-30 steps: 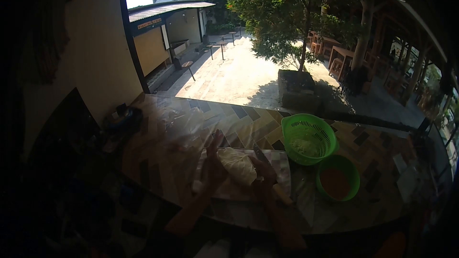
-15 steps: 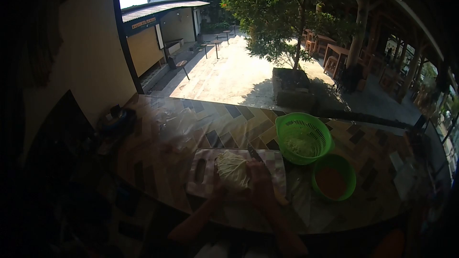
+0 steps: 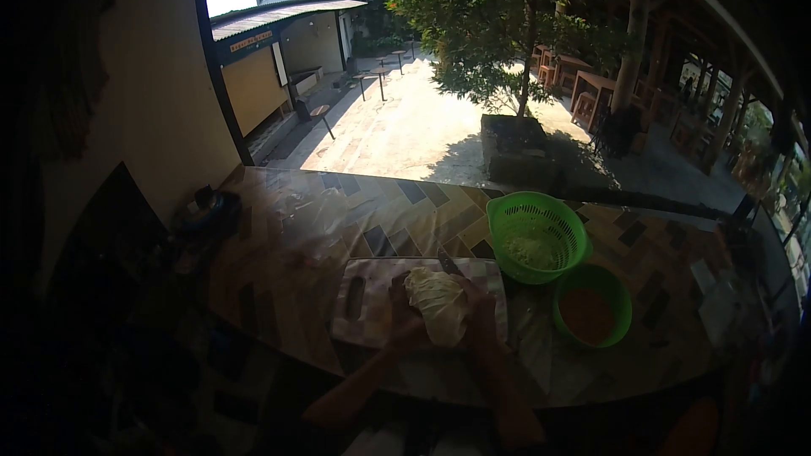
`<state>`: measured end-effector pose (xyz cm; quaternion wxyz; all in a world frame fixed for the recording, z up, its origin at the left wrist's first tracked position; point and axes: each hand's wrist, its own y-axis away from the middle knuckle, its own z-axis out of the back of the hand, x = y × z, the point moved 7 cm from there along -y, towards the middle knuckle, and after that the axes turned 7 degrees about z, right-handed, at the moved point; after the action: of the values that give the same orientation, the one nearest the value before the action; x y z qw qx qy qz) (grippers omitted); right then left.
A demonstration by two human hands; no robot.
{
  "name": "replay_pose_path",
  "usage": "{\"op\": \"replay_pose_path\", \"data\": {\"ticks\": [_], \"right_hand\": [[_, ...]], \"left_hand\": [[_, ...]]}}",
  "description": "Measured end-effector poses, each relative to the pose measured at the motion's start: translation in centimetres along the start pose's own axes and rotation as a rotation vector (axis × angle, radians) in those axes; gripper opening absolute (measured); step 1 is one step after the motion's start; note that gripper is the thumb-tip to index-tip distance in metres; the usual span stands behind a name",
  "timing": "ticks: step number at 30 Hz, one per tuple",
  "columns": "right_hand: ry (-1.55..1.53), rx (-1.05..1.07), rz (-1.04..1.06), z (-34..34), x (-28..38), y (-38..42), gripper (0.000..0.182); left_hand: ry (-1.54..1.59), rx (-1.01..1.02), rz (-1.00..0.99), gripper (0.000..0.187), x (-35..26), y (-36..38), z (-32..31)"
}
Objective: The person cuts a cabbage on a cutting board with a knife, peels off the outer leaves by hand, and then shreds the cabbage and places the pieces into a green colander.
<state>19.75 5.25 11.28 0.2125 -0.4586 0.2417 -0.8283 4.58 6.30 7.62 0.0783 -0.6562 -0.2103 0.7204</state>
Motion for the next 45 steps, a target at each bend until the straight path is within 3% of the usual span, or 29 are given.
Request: {"op": "replay_pose_path", "data": {"ticks": [4, 6, 9, 13, 15, 17, 21, 25, 28, 33, 40, 45], "right_hand": [[-0.146, -0.03, -0.095, 0.9, -0.3, 0.7, 0.043], [-0.146, -0.06, -0.033, 0.9, 0.2, 1.1, 0.042], [-0.491, -0.243, -0.204, -0.2, -2.2, 2.4, 0.038], [-0.452, -0.201, -0.246, -0.9, -2.4, 3.0, 0.037], [-0.471, -0.175, -0.253, -1.3, -2.7, 3.0, 0.038], [-0.321, -0.112, -0.244, -1.1, -2.0, 2.8, 0.038], [-0.221, 0.028, -0.16, -0.7, -1.7, 1.9, 0.04], [-0.157, 0.031, -0.133, -0.8, -3.3, 2.7, 0.04], [-0.13, -0.036, -0.103, -0.9, -3.0, 3.3, 0.039], [-0.172, -0.066, -0.186, -1.5, -5.0, 3.6, 0.036], [-0.14, 0.141, -0.039, -1.7, -4.5, 2.4, 0.031], [-0.329, 0.19, -0.145, -1.9, -4.2, 1.1, 0.035]], "left_hand": [[-0.26, -0.035, -0.122, 0.059, 0.1, 0.1, -0.5], [-0.186, -0.051, -0.13, 0.06, -0.5, 0.7, 0.0], [-0.019, -0.131, -0.184, 0.061, -0.1, 1.3, 0.3], [0.055, -0.095, -0.119, 0.063, 0.2, 1.4, 0.8], [0.265, -0.119, 0.046, 0.065, 2.6, 1.5, 0.8], [0.304, -0.128, 0.084, 0.067, 4.0, 1.8, 0.7], [0.096, -0.074, -0.06, 0.066, 1.1, 1.7, 1.3], [0.062, -0.083, -0.114, 0.059, 0.3, 1.6, 1.3], [0.081, 0.005, -0.087, 0.058, -1.7, 1.7, 1.3], [0.187, -0.033, 0.055, 0.055, 0.0, 1.4, 1.4], [0.072, 0.023, 0.032, 0.053, 1.3, 0.7, 2.0], [0.185, 0.06, 0.084, 0.053, 1.8, 0.6, 2.8]]}}
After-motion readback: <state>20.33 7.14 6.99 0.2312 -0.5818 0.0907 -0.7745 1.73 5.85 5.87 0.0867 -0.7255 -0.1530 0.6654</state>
